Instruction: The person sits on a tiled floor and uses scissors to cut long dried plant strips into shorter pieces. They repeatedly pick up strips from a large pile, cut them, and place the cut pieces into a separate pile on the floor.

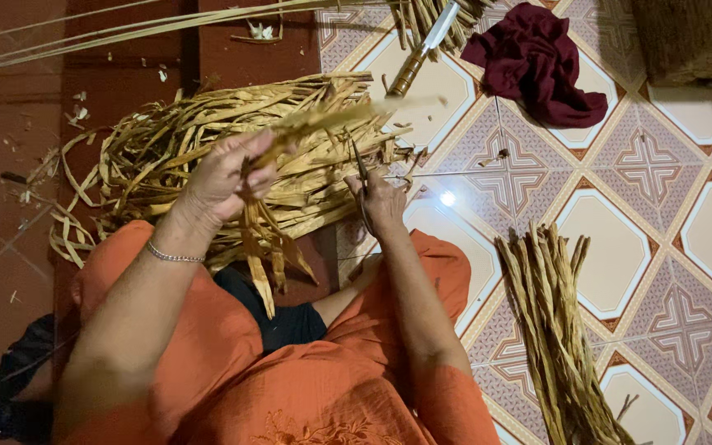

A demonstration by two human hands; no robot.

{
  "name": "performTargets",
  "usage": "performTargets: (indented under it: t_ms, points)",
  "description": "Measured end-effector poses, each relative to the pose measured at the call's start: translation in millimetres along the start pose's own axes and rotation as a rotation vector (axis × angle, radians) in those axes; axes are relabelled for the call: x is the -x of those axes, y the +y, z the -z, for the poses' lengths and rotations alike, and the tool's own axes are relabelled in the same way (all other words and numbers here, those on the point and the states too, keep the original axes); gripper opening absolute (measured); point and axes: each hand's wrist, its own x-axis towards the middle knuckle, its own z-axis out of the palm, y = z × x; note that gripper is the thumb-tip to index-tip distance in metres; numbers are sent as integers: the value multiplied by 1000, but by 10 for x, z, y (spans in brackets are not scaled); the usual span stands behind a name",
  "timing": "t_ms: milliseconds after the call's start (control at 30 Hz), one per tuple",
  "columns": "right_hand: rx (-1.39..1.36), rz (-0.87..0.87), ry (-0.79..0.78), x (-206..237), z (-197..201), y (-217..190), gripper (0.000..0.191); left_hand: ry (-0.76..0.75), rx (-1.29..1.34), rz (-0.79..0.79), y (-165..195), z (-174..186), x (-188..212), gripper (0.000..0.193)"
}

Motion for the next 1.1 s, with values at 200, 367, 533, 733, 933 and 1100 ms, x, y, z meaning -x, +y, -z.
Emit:
performTargets:
  t_ms: [200,367,533,733,933,1100]
  points:
    - [45,50,-9,162,-306,101,40,58,-99,-28,68,8,-87,67]
    - [12,8,-129,186,-256,-71,45,58,-214,-4,-62,92,-213,65]
    - [-217,-55,-109,248,156,-441,32,-57,-261,-24,-294,185,-281,25]
    - [-1105,27,-190,346,433,-748,36,-115,-751,19,-449,-64,-213,58]
    - [-1285,146,10,420,405,-833,27,-189,-1119,82,-445,-374,-60,63]
    - [-1389,-132,-40,490,354,-853,27,-170,-1396,155,-479,-496,11,77]
